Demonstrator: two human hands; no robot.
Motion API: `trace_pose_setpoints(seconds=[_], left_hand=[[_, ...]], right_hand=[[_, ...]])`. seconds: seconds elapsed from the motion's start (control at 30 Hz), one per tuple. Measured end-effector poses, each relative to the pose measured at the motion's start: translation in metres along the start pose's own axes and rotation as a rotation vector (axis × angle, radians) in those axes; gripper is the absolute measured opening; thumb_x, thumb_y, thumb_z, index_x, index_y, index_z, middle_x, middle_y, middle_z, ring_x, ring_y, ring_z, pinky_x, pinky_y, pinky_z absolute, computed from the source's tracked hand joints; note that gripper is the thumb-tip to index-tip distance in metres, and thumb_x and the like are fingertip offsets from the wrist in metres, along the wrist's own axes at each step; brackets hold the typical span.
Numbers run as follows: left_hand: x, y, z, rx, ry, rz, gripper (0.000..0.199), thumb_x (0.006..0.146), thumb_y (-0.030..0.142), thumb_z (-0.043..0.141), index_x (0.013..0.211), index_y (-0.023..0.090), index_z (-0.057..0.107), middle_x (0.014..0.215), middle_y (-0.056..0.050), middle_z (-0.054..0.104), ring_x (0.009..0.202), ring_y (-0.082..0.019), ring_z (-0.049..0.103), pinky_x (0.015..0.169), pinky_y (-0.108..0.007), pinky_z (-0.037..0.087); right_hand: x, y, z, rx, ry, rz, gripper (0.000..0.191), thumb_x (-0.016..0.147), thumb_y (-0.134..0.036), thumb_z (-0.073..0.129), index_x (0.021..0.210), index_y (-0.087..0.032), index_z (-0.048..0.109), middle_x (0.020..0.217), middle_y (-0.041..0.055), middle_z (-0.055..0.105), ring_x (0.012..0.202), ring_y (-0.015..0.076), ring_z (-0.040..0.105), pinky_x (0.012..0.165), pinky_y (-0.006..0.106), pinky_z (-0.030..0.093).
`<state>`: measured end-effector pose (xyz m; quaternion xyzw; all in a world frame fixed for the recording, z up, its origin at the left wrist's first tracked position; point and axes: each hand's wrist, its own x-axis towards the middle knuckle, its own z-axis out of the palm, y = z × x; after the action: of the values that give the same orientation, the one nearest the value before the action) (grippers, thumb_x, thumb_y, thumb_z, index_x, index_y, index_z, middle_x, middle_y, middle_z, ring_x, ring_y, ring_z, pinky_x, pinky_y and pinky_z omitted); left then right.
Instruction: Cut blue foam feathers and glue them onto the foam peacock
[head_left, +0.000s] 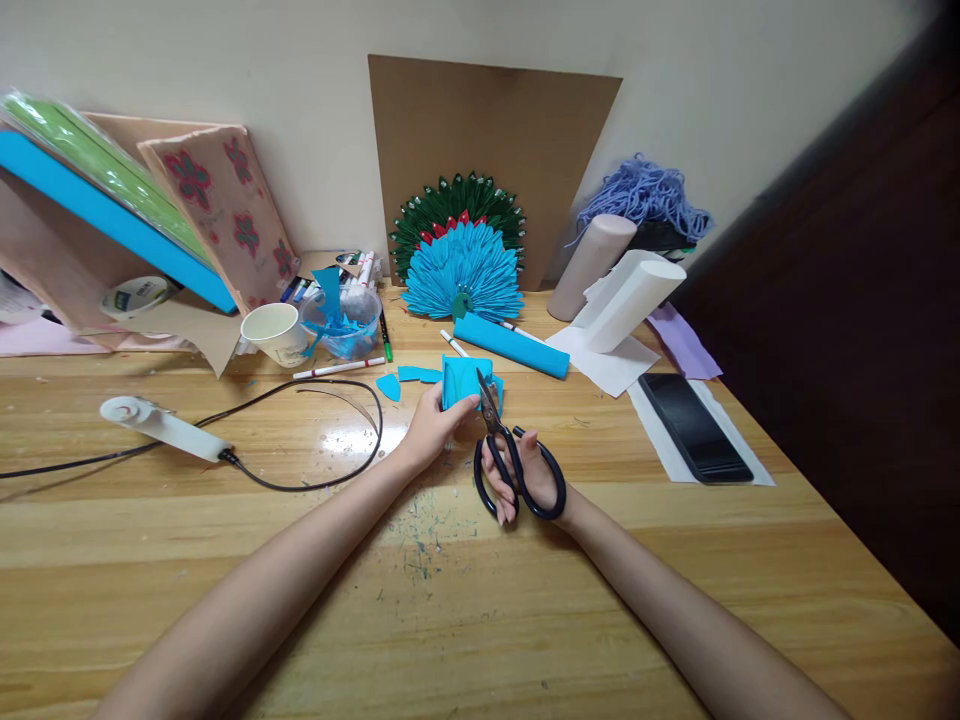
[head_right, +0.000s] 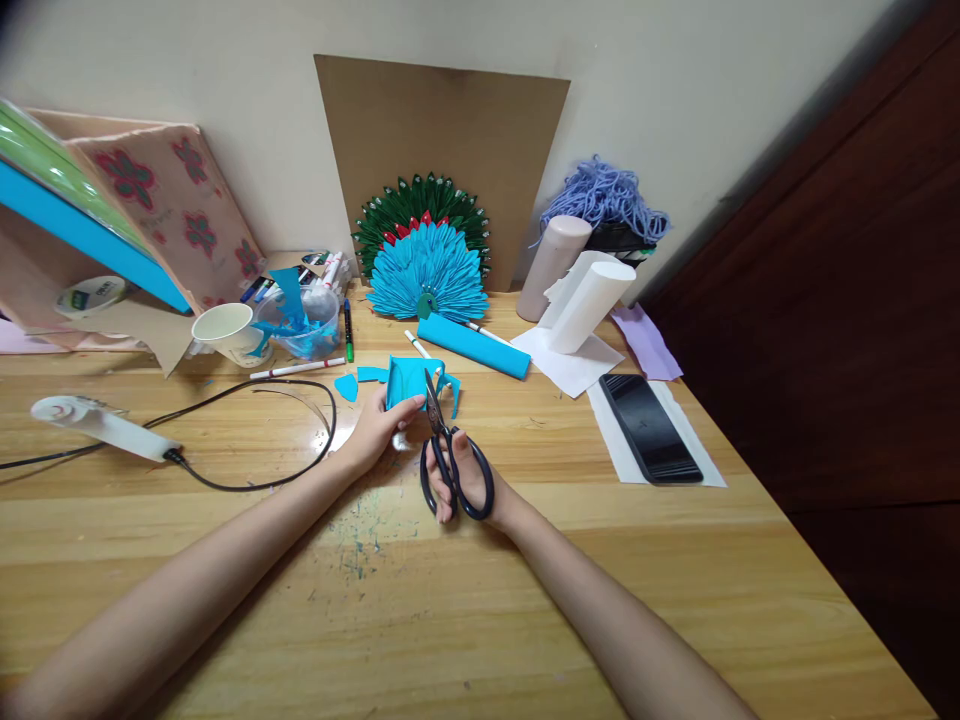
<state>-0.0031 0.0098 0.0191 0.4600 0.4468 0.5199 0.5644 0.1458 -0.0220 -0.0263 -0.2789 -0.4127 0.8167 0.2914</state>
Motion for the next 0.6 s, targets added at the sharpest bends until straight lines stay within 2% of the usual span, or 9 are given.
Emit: trace_pose_setpoints(seconds=[0.17, 0.27, 0.37, 0.6], left_hand=[[0.002, -0.003, -0.001, -0.008, -0.009, 0.007, 0.033, 0.062, 0.04, 0.07, 0.053, 0.019, 0.046, 0.048, 0.004, 0.039, 0.047, -0.009, 0.031, 0.046, -0.024, 0.025], [0.003, -0.006, -0.002, -0.017, -0.041, 0.001, 0.037, 0.068, 0.04, 0.064, 0.05, 0.019, 0.04, 0.046, 0.004, 0.036, 0.046, -0.008, 0.03, 0.046, -0.023, 0.023], [0.004, -0.007, -0.003, -0.035, -0.039, -0.017, 0.037, 0.072, 0.04, 0.059, 0.05, 0.019, 0.038, 0.044, 0.004, 0.036, 0.045, -0.008, 0.03, 0.046, -0.024, 0.022], [0.004, -0.007, -0.003, -0.018, -0.075, -0.02, 0.033, 0.069, 0.038, 0.06, 0.054, 0.019, 0.04, 0.046, 0.005, 0.036, 0.044, -0.008, 0.029, 0.046, -0.024, 0.021]], right_hand=[[0.006, 0.016, -0.016, 0.108, -0.077, -0.005, 0.065, 0.064, -0.083, 0.039, 0.076, -0.019, 0.043, 0.037, -0.0073, 0.049, 0.026, 0.0128, 0.049, 0.028, 0.023, 0.044], [0.006, 0.017, -0.017, 0.128, -0.079, -0.007, 0.062, 0.067, -0.08, 0.04, 0.076, -0.019, 0.043, 0.036, -0.0078, 0.049, 0.025, 0.0123, 0.048, 0.028, 0.022, 0.043], [0.004, 0.01, -0.009, 0.088, -0.037, -0.022, 0.065, 0.061, -0.084, 0.04, 0.073, -0.02, 0.042, 0.034, -0.0081, 0.047, 0.024, 0.012, 0.046, 0.026, 0.022, 0.042], [-0.005, -0.011, 0.013, -0.037, 0.111, -0.071, 0.076, 0.053, -0.09, 0.03, 0.073, -0.018, 0.045, 0.038, -0.0072, 0.047, 0.027, 0.0105, 0.048, 0.033, 0.024, 0.047]])
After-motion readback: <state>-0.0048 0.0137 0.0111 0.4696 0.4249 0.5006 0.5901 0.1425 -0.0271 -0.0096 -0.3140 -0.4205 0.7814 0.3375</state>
